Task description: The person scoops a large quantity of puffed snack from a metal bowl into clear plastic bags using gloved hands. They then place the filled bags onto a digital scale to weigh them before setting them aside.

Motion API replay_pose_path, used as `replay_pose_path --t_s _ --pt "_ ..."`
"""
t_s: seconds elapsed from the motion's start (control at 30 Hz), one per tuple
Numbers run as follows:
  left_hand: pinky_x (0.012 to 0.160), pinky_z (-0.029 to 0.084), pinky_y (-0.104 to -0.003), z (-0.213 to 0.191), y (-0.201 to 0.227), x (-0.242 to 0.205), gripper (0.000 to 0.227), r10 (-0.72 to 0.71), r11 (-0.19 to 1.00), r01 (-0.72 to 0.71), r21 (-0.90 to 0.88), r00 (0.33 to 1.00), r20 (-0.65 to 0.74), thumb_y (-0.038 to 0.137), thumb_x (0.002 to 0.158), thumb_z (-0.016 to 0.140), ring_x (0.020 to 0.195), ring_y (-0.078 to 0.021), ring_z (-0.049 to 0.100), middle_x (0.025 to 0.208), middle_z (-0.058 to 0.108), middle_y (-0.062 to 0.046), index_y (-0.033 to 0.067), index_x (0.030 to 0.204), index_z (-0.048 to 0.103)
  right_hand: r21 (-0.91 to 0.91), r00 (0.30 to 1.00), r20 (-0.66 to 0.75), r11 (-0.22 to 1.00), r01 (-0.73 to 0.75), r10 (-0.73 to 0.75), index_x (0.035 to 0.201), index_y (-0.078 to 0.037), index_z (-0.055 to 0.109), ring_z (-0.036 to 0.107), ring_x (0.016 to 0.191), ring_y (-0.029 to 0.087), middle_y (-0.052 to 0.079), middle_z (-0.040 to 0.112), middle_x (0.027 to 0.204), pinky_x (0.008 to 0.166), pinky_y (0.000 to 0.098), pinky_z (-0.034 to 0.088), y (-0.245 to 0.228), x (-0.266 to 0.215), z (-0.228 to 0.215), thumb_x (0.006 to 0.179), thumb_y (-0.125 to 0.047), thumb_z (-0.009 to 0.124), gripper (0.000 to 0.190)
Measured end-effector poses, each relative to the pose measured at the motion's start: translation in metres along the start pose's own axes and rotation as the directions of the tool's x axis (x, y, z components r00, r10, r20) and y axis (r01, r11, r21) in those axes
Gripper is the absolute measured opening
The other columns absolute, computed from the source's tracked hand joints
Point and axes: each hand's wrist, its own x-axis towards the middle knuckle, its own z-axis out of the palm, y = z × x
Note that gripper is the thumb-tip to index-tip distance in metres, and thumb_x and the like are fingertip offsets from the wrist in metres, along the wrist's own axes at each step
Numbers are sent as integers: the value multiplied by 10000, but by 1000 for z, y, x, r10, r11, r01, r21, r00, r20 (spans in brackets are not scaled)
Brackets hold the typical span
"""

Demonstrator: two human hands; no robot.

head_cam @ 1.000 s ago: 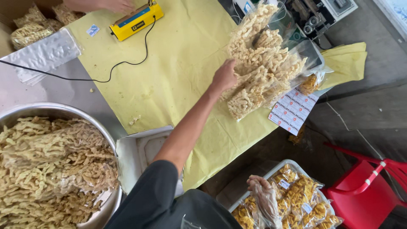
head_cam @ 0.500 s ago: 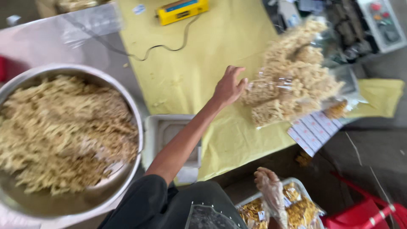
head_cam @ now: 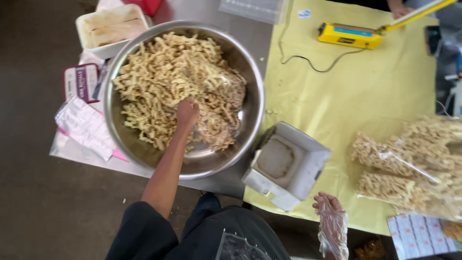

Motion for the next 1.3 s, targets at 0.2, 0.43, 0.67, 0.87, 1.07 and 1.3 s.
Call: replay_pose_path --t_s 0.2,0.43,0.67,0.87,1.07,1.3 --pt "774 569 -495 -2 -75 54 452 -428 880 439 -183 898 99 216 1007 653 902 -337 714 1192 726 -265 -70 1353 602 -110 998 57 993 36 -30 1211 -14 694 649 784 140 102 739 1004 668 251 482 5 -10 56 946 -118 694 284" --pt "746 536 -429 53 -115 58 359 -519 414 668 -619 732 442 225 907 840 956 -291 577 1128 572 -139 62 1093 580 -41 997 61 999 -36 39 1212 -7 686 639 762 127 107 730 995 652 247 476 41 -30 92 930 -91 697 294" --pt "635 394 -478 82 -128 34 258 -349 323 250 -913 928 130 185 1028 754 785 -298 452 950 545 -127 40 967 550 -73 998 -4 996 -58 58 1208 -2 693 627 772 119 104 717 982 696 245 494 24 -69 127 939 -91 691 284" --pt "818 582 -379 74 -111 0 136 -214 309 26 -951 976 -43 141 997 683 919 -161 603 1044 598 -35 74 996 566 -183 997 -32 980 -82 77 1220 -30 700 611 769 122 87 720 978 665 247 462 -13 -92 149 953 -116 680 282" --pt "954 510 -306 33 -61 -54 155 126 238 -460 -855 888 -443 95 1045 681 968 -132 547 1256 623 -73 50 1178 615 -133 996 85 991 20 -9 1241 -33 691 610 800 113 66 728 978 679 227 452 -38 -92 142 940 -129 694 316" --pt "1160 501 -372 -49 29 -110 168 292 316 -547 -775 833 -470 120 1059 638 1338 -236 599 1423 605 -125 83 1221 662 -136 960 238 973 185 -149 1238 -30 675 647 857 139 77 715 966 804 255 509 -27 -53 113 947 -163 707 321"
